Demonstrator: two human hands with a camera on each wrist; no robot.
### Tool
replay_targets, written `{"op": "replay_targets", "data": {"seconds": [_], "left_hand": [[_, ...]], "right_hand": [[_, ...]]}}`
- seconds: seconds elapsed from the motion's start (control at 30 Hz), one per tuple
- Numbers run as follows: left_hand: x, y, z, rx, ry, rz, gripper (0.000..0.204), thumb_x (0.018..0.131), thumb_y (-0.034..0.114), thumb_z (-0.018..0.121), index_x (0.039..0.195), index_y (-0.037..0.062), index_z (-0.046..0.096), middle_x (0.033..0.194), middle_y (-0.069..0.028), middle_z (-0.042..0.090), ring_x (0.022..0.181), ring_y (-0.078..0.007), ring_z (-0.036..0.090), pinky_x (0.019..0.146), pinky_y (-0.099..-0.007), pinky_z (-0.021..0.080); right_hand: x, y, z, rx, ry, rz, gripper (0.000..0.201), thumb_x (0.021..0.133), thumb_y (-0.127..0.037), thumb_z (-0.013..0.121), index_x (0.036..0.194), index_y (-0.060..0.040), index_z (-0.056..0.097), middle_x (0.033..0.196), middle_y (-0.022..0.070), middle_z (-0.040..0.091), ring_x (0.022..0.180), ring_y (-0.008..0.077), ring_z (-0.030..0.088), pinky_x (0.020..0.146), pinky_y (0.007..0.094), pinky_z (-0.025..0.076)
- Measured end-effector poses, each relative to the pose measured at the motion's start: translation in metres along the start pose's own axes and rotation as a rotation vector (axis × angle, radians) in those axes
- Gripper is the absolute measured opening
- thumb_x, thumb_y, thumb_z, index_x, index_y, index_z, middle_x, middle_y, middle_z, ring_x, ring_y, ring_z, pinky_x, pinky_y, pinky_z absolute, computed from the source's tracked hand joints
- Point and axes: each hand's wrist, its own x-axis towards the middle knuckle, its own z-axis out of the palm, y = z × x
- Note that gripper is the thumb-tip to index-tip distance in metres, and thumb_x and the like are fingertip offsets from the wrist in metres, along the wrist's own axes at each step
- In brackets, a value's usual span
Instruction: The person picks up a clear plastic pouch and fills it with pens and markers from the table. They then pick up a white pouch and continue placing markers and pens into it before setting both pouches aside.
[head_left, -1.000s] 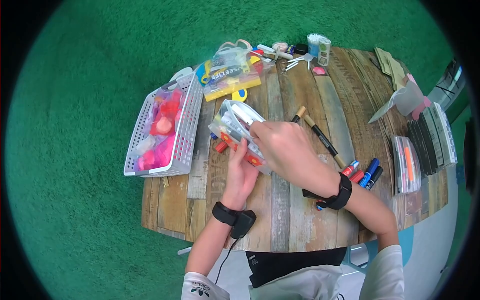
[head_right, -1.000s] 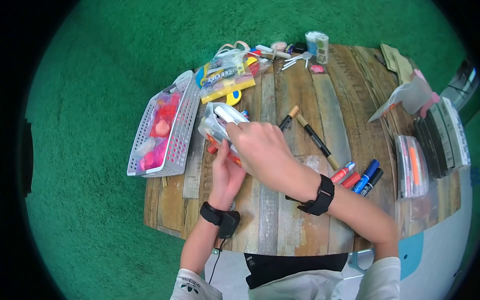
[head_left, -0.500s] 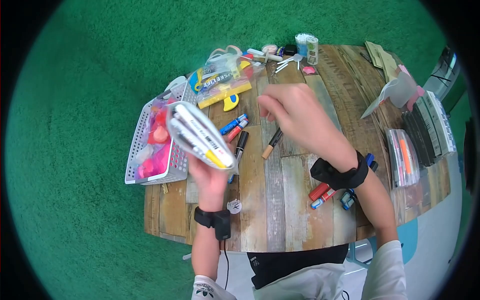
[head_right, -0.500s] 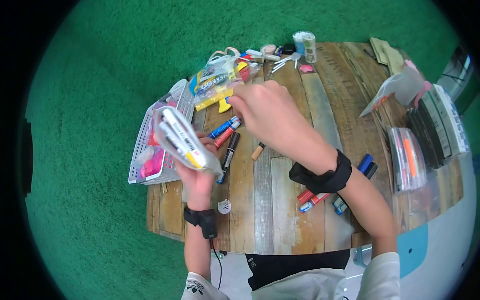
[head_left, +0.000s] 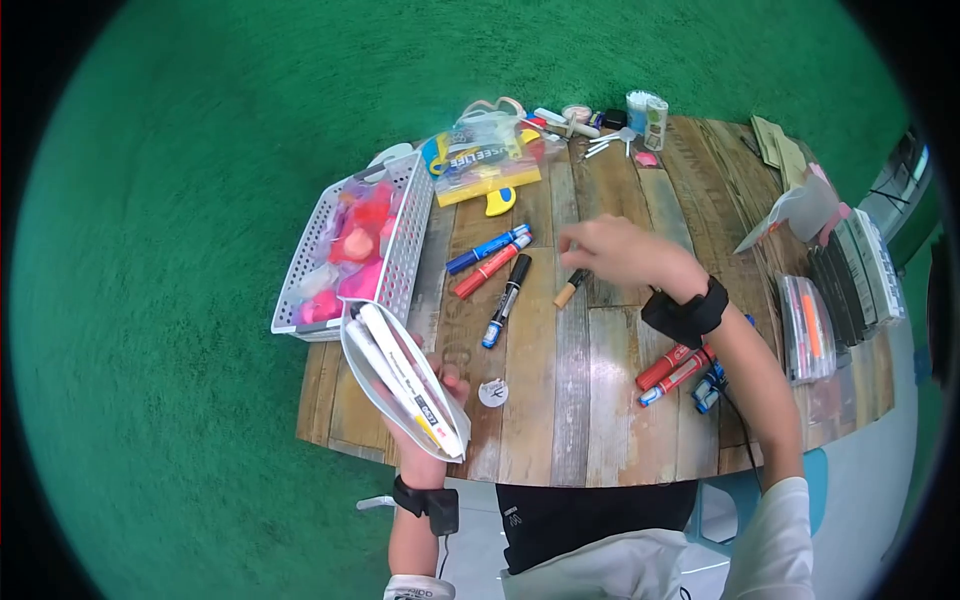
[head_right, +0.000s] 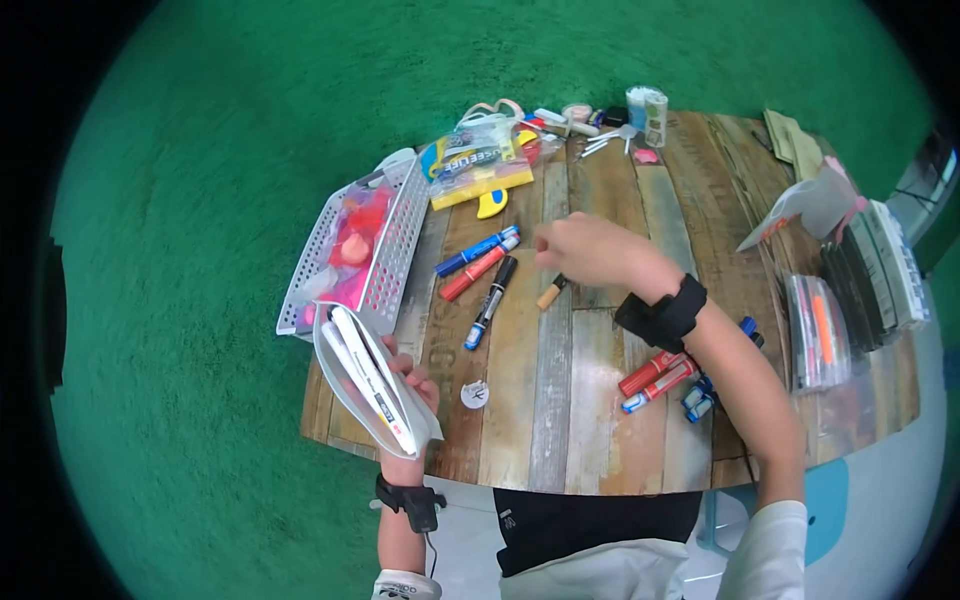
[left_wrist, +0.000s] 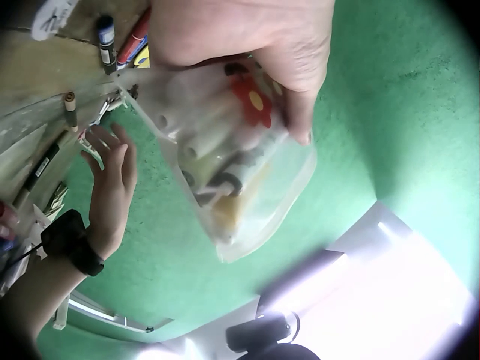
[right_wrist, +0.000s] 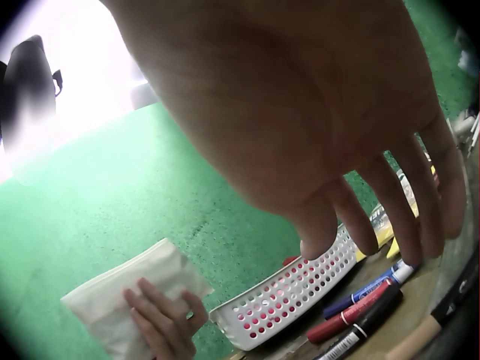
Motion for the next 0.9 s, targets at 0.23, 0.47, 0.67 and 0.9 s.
{"op": "replay_targets", "data": {"seconds": [0.23,0.47,0.67,0.9], "left_hand": [[-0.042,-0.022,-0.043,0.133,0.136,-0.059,0.066,0.085,0.048,0.066,0.137,0.0113,0.049,0.127,-0.0119,0.056,0.104,-0.0357,0.062,0.085,-0.0498,0.054],[-0.049,-0.056,-0.036,0.120,-0.035,-0.193,0.072,0.085,0.044,0.069,0.141,0.0067,0.043,0.138,-0.0106,0.053,0.127,-0.0289,0.050,0.111,-0.0479,0.036],[-0.054,-0.074,-0.023,0.181,0.016,-0.164,0.069,0.089,0.042,0.065,0.143,0.0074,0.040,0.140,-0.0101,0.051,0.129,-0.0283,0.049,0.111,-0.0480,0.036],[-0.042,-0.091,-0.010,0.153,0.045,-0.191,0.058,0.095,0.044,0.057,0.141,0.0111,0.043,0.136,-0.0082,0.054,0.124,-0.0270,0.053,0.107,-0.0485,0.040]], "right_hand": [[-0.021,0.038,-0.001,-0.141,0.139,-0.034,0.026,0.079,0.002,0.059,0.105,-0.0016,0.060,0.098,0.0168,0.064,0.090,0.0400,0.062,0.081,0.0460,0.049],[-0.027,0.021,0.042,-0.440,0.064,-0.144,0.027,0.076,0.005,0.060,0.101,-0.0065,0.062,0.103,0.0131,0.057,0.086,0.0363,0.064,0.072,0.0458,0.053],[-0.046,-0.011,0.020,-0.397,0.089,-0.304,0.021,0.076,0.005,0.059,0.095,-0.0046,0.055,0.096,0.0133,0.055,0.085,0.0359,0.063,0.070,0.0460,0.052],[-0.100,-0.084,-0.008,0.060,0.325,-0.431,0.028,0.076,0.004,0.061,0.102,-0.0040,0.056,0.118,0.0138,0.059,0.097,0.0328,0.064,0.082,0.0366,0.053]]}}
